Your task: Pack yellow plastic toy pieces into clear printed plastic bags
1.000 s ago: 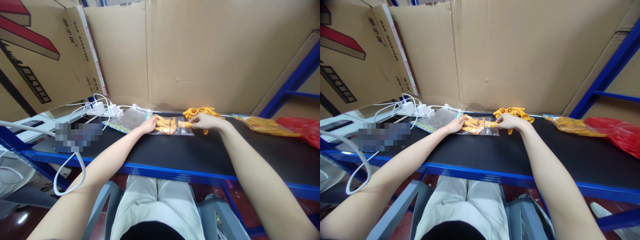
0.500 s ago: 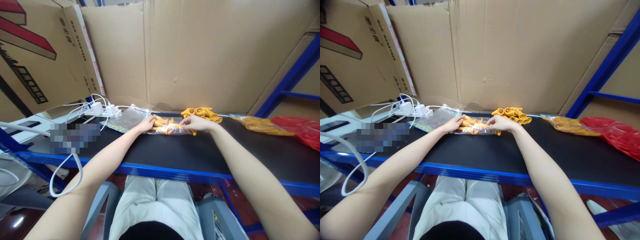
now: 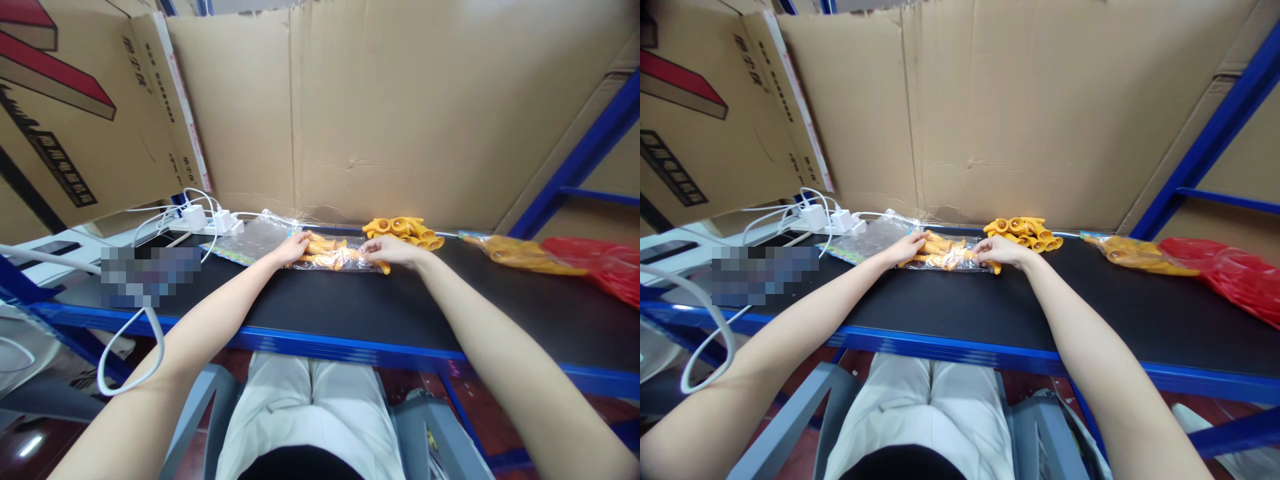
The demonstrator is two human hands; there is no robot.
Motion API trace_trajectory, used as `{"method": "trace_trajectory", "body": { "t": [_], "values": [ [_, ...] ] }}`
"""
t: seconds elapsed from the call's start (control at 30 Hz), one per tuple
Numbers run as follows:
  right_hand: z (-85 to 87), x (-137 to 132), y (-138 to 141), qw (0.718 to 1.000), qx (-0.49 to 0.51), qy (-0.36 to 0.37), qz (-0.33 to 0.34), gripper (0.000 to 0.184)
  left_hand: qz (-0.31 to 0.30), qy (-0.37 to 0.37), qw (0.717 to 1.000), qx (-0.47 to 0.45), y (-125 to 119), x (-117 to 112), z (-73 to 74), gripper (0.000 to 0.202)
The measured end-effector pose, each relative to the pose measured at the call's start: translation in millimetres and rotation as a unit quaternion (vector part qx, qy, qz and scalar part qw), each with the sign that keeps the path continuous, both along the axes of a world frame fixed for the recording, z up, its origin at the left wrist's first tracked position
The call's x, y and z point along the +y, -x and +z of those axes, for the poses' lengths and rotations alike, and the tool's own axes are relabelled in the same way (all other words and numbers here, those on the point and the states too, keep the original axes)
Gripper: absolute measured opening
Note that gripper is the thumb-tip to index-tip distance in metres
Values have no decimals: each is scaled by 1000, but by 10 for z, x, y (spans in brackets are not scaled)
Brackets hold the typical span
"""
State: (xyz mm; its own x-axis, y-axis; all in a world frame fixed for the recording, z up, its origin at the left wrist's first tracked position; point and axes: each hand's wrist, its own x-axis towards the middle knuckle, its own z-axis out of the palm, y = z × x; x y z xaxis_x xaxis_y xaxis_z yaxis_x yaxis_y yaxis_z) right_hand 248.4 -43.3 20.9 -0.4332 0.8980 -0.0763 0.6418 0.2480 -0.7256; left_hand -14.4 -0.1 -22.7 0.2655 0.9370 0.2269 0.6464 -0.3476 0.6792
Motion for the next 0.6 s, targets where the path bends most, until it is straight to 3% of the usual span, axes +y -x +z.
{"method": "trace_trajectory", "body": {
  "t": [0.2, 0.6],
  "values": [
    [57, -12, -12, 999, 26, -19, -6, 32, 7, 1, 1000, 5, 4, -12, -3, 43],
    [-69, -14, 154, 999, -5, -43, -17, 34, -21, 24, 999, -38, -21, -45, 4, 41]
  ]
}}
